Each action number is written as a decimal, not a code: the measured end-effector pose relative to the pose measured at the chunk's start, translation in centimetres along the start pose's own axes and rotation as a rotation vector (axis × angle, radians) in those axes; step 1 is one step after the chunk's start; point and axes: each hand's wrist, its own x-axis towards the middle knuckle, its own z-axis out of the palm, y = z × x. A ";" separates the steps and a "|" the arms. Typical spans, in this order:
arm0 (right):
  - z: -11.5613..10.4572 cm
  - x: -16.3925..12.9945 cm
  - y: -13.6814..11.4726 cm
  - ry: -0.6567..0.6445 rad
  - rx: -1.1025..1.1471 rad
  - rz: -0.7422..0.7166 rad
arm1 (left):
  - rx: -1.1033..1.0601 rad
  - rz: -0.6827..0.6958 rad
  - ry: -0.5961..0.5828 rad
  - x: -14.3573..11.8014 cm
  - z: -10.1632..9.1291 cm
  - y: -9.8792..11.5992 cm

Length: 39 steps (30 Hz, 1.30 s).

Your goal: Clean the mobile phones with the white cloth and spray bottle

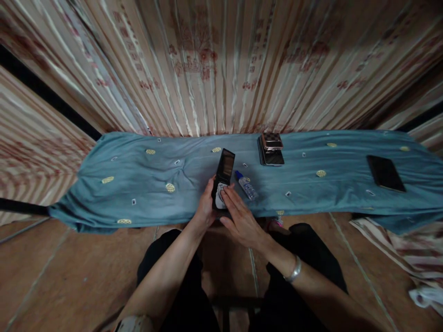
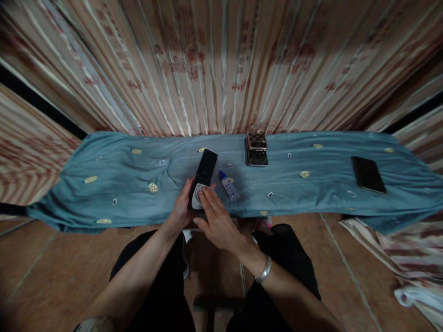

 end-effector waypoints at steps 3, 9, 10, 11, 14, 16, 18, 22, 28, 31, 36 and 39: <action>0.2 -0.2 -0.9 -0.031 0.022 -0.029 | 0.018 0.007 -0.004 0.0 -0.2 0.5; 0.3 -0.4 -1.8 -0.067 0.015 -0.095 | 0.065 -0.024 0.008 -0.1 -0.4 1.2; 0.3 -0.4 -1.9 -0.069 0.015 -0.102 | 0.059 -0.025 0.017 -0.1 -0.4 1.2; 0.2 -0.4 -1.9 -0.071 0.014 -0.106 | 0.053 -0.026 0.024 -0.2 -0.4 1.2; 0.0 -0.1 -1.7 -0.081 0.013 -0.103 | 0.057 -0.048 0.019 -0.2 -0.2 0.9; -0.1 0.1 -1.3 -0.078 0.012 -0.090 | 0.063 -0.054 -0.002 -0.2 -0.2 0.4; -0.2 0.5 -0.8 -0.059 0.007 -0.069 | 0.055 -0.042 -0.022 -0.1 -0.2 -0.2; -0.6 1.3 0.6 -0.016 -0.017 -0.027 | 0.078 0.005 0.017 0.2 -0.3 -1.5; -1.3 2.3 2.3 -0.011 -0.057 0.041 | 0.207 0.158 -0.045 0.7 -0.8 -2.4; -1.5 2.5 2.7 -0.013 -0.077 0.062 | 0.289 0.195 -0.072 0.7 -1.0 -2.5; -1.6 2.8 3.1 0.009 -0.119 0.073 | 0.326 0.221 -0.142 0.2 -0.8 -2.1; -1.9 3.1 3.6 0.052 -0.137 0.090 | 0.370 0.213 -0.126 -0.3 -0.5 -1.9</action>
